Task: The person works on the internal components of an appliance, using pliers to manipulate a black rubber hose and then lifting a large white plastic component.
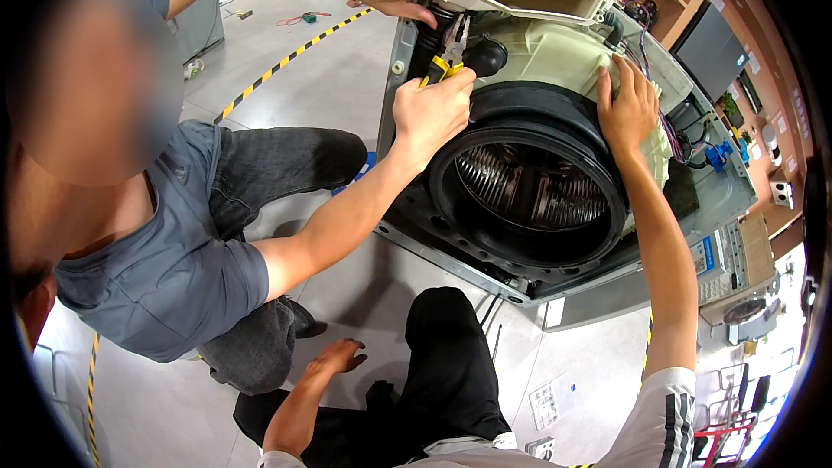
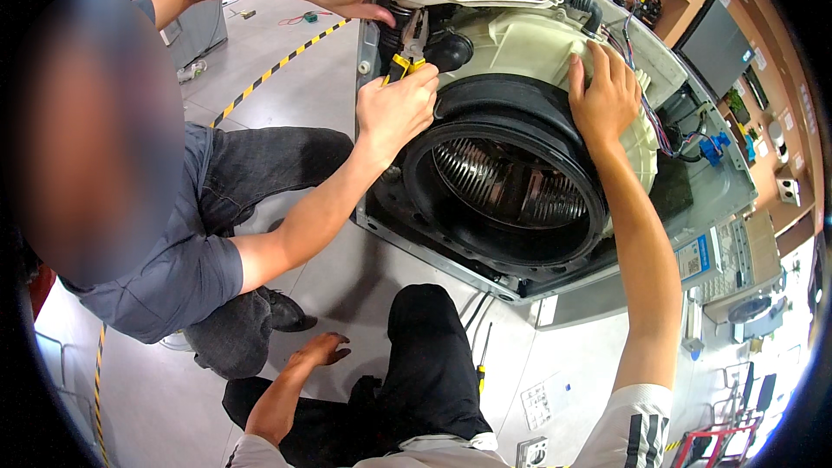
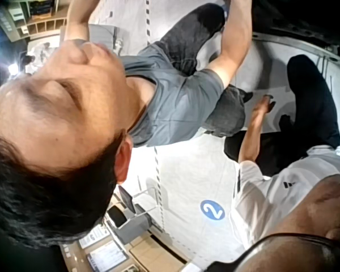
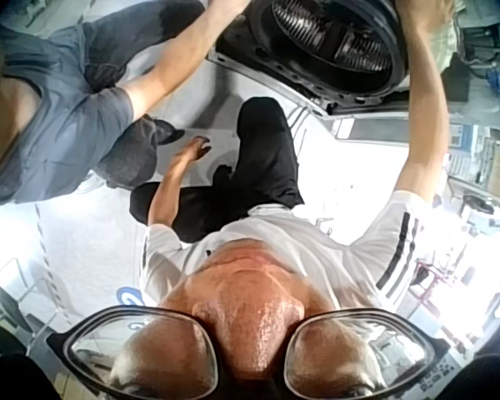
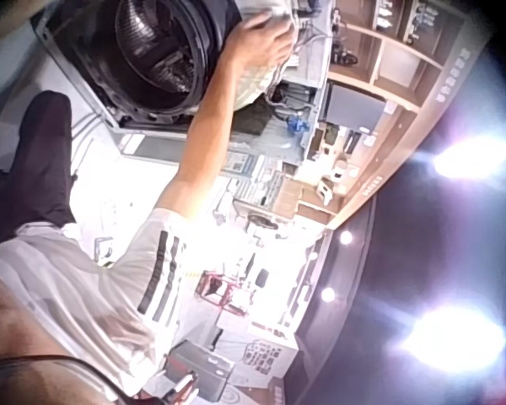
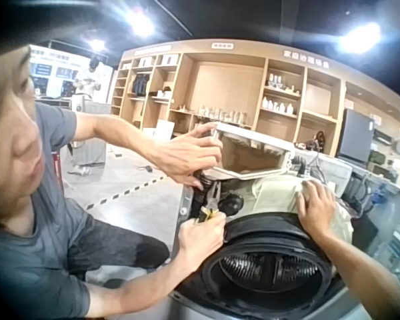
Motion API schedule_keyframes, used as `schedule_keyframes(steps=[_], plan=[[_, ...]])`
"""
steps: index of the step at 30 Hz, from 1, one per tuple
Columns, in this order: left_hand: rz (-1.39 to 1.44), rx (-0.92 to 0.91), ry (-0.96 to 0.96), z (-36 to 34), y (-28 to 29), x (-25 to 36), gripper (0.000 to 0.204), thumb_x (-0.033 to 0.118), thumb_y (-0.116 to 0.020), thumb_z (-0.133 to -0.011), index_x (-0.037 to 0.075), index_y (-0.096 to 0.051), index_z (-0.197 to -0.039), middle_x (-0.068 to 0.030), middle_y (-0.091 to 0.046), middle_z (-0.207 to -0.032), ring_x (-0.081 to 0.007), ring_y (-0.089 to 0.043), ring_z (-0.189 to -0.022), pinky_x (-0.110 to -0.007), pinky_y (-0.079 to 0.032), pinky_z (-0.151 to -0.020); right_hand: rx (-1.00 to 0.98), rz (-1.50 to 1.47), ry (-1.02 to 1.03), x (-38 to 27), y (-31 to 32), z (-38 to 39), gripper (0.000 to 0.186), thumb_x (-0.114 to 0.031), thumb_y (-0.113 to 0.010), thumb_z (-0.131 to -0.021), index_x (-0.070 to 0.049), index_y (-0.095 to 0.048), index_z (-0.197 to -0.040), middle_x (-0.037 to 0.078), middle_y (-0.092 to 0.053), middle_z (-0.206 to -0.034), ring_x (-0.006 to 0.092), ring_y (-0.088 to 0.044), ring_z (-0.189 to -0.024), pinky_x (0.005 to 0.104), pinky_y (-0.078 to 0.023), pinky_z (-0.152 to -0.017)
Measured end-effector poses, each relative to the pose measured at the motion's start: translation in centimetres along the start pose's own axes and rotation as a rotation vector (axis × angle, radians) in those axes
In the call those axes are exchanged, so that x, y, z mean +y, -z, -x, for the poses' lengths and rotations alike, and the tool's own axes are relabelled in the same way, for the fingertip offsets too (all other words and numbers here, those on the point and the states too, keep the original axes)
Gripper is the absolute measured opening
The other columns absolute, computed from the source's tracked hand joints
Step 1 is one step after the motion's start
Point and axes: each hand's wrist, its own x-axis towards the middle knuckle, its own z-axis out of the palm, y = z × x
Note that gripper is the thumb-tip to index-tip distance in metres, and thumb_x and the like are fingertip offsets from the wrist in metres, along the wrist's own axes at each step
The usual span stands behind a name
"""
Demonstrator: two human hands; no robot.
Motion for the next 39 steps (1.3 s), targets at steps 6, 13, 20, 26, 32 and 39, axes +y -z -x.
schedule_keyframes(steps=[6, 13, 20, 26, 32, 39], plan=[[0.002, -0.014, 0.008, -0.2, 0.0, 0.0, 0.042, 0.036, -0.061, -0.092, 0.012, -0.06, -0.126, -0.0182, -0.058, -0.128, -0.0364, -0.055, -0.118, -0.043, -0.045, -0.1, 0.01, 0.0, 0.008, 0.1, -0.1, 0.0, 0.03, -0.036, -0.062, -0.09, -0.016, -0.066, -0.112, 0.001, -0.066, -0.111, 0.0235, -0.062, -0.101, 0.0365, -0.045, -0.089], [0.021, -0.011, 0.018, -0.3, -0.2, 0.0, 0.042, 0.037, -0.06, -0.092, 0.012, -0.059, -0.125, -0.0157, -0.058, -0.128, -0.0344, -0.052, -0.12, -0.044, -0.044, -0.101, -0.012, 0.007, 0.001, 0.1, 0.0, 0.0, 0.03, -0.036, -0.061, -0.092, -0.016, -0.066, -0.114, 0.001, -0.066, -0.113, 0.0239, -0.062, -0.103, 0.0363, -0.045, -0.091], [-0.005, 0.023, -0.005, -0.1, -0.2, -0.1, 0.042, 0.036, -0.061, -0.092, 0.011, -0.06, -0.126, -0.0174, -0.059, -0.127, -0.0355, -0.056, -0.116, -0.043, -0.046, -0.099, 0.029, -0.006, 0.015, 0.1, -0.3, -0.1, 0.03, -0.036, -0.063, -0.089, -0.016, -0.066, -0.111, 0.002, -0.066, -0.11, 0.0237, -0.062, -0.1, 0.0365, -0.046, -0.088], [0.017, -0.078, 0.082, 0.3, 0.9, 1.2, 0.044, 0.038, -0.057, -0.094, 0.013, -0.057, -0.13, -0.0154, -0.053, -0.134, -0.034, -0.049, -0.125, -0.043, -0.042, -0.104, 0.025, -0.005, 0.015, 0.3, -0.4, -0.1, 0.03, -0.036, -0.062, -0.09, -0.016, -0.066, -0.111, 0.002, -0.066, -0.11, 0.0231, -0.062, -0.1, 0.0364, -0.046, -0.089], [0.005, -0.091, 0.074, 0.1, 1.0, 1.1, 0.043, 0.039, -0.057, -0.094, 0.014, -0.057, -0.13, -0.0145, -0.053, -0.135, -0.0339, -0.049, -0.125, -0.043, -0.042, -0.104, 0.016, -0.01, 0.008, 0.3, -0.3, 0.0, 0.03, -0.037, -0.062, -0.089, -0.016, -0.067, -0.111, 0.002, -0.066, -0.111, 0.0234, -0.062, -0.101, 0.0368, -0.046, -0.089], [-0.008, -0.019, 0.036, -0.8, -1.1, -1.1, 0.044, 0.038, -0.06, -0.092, 0.012, -0.06, -0.127, -0.0164, -0.058, -0.129, -0.0352, -0.054, -0.12, -0.043, -0.044, -0.101, 0.013, -0.01, 0.014, -0.6, 0.1, -0.2, 0.029, -0.035, -0.062, -0.091, -0.017, -0.066, -0.112, 0.001, -0.066, -0.113, 0.0235, -0.062, -0.102, 0.036, -0.046, -0.09]])
